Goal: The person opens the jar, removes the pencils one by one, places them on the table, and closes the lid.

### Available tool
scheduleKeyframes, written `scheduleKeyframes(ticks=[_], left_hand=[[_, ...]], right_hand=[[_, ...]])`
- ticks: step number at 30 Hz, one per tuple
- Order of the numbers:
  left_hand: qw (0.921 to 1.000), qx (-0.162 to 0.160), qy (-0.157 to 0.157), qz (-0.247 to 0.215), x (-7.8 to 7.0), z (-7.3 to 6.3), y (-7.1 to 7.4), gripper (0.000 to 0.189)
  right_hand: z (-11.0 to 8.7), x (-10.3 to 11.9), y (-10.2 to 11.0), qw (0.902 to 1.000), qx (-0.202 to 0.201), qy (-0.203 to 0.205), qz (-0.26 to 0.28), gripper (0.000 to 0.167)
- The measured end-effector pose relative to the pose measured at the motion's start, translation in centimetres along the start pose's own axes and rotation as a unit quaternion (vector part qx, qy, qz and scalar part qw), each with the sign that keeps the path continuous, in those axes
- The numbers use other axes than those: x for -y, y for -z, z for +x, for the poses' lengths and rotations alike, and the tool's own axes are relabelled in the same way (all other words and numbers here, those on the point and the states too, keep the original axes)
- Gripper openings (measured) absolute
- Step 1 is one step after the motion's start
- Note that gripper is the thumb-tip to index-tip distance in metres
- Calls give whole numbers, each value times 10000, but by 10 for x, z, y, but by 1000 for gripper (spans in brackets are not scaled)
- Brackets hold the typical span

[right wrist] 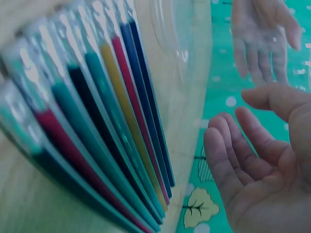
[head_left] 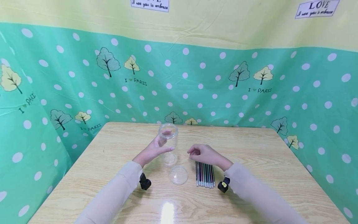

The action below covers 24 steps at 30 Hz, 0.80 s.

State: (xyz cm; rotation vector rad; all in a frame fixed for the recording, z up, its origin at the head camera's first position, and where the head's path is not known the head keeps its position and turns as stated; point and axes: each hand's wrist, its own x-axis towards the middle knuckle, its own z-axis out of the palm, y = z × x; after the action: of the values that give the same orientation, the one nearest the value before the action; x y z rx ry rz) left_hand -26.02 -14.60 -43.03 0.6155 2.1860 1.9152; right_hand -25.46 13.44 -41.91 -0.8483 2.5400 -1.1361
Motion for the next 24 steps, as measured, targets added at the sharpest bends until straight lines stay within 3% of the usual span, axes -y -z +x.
scheduleKeyframes(ticks=[7,15,20,24], left_hand=[[9999,26,-107,-28,1,2,1,79],[9995,71,-284,81,-1,1,1,73],[9997,104,-204,51,2,2,2,77],[9999,105,-130,31,3,2,1,77]], right_hand=[[-1,6,-16,9950,697,692,-203,38],[-6,15,-30,9893,1152,598,-661,65],[-9,15,-40,9834,1230,632,-1175,76],[-11,17,-44,9824,1207,635,-1280,80]])
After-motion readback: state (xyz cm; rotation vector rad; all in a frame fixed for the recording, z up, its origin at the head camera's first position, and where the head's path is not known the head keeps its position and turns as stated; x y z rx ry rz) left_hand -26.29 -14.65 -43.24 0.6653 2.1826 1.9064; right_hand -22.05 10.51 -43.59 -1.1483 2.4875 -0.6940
